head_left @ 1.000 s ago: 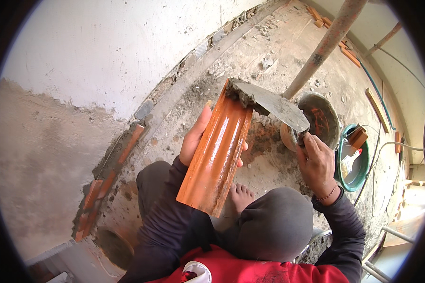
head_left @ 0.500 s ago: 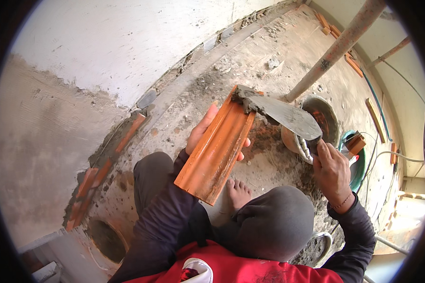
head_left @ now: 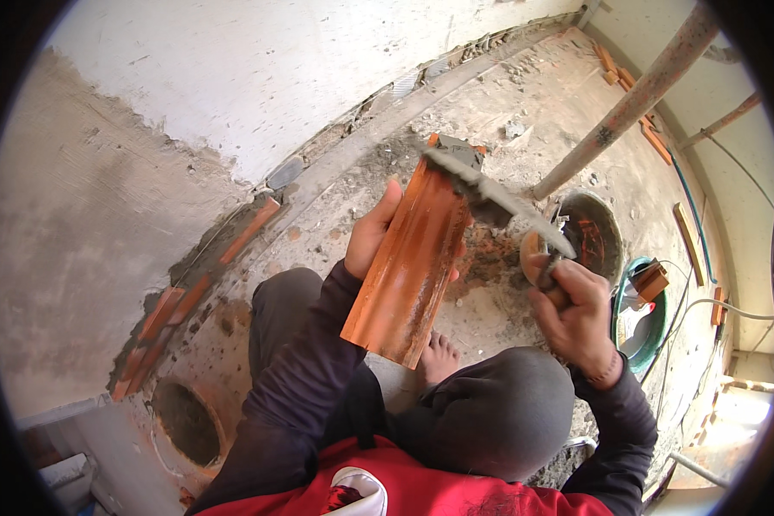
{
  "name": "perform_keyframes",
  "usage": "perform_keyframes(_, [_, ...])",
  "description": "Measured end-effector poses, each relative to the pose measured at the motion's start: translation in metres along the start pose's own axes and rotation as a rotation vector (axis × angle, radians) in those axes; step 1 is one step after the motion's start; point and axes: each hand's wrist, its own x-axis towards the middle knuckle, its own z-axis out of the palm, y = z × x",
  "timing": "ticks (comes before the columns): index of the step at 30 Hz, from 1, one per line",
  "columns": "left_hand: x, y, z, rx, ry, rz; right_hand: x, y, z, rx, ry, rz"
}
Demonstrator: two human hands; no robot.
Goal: The person applies mortar to tiles using a trowel and then presses them against a wall, occasionally tapping them with a hammer handle or the trowel to secure them.
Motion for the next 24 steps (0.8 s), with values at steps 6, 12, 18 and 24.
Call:
perform_keyframes(6, [-0.016,0.014,-0.024,0.704,0.065,0.320,0.006,0.025,0.066,0.023,0.067,-0.199])
perform_keyframes(12, [-0.023,0.015,-0.022,0.474,-0.110,0.314,-0.010,0.041,0.093,0.053,0.153,-0.143])
perform_keyframes(18, [-0.025,0.013,-0.009,0.263,0.262,0.224,-0.036,0.059,0.082,-0.023,0.191,-0.182])
perform_keyframes(24, [-0.018,0.023,-0.013,0.340,0.186,0.305,-0.065,0.066,0.033,-0.160,0.250,-0.131])
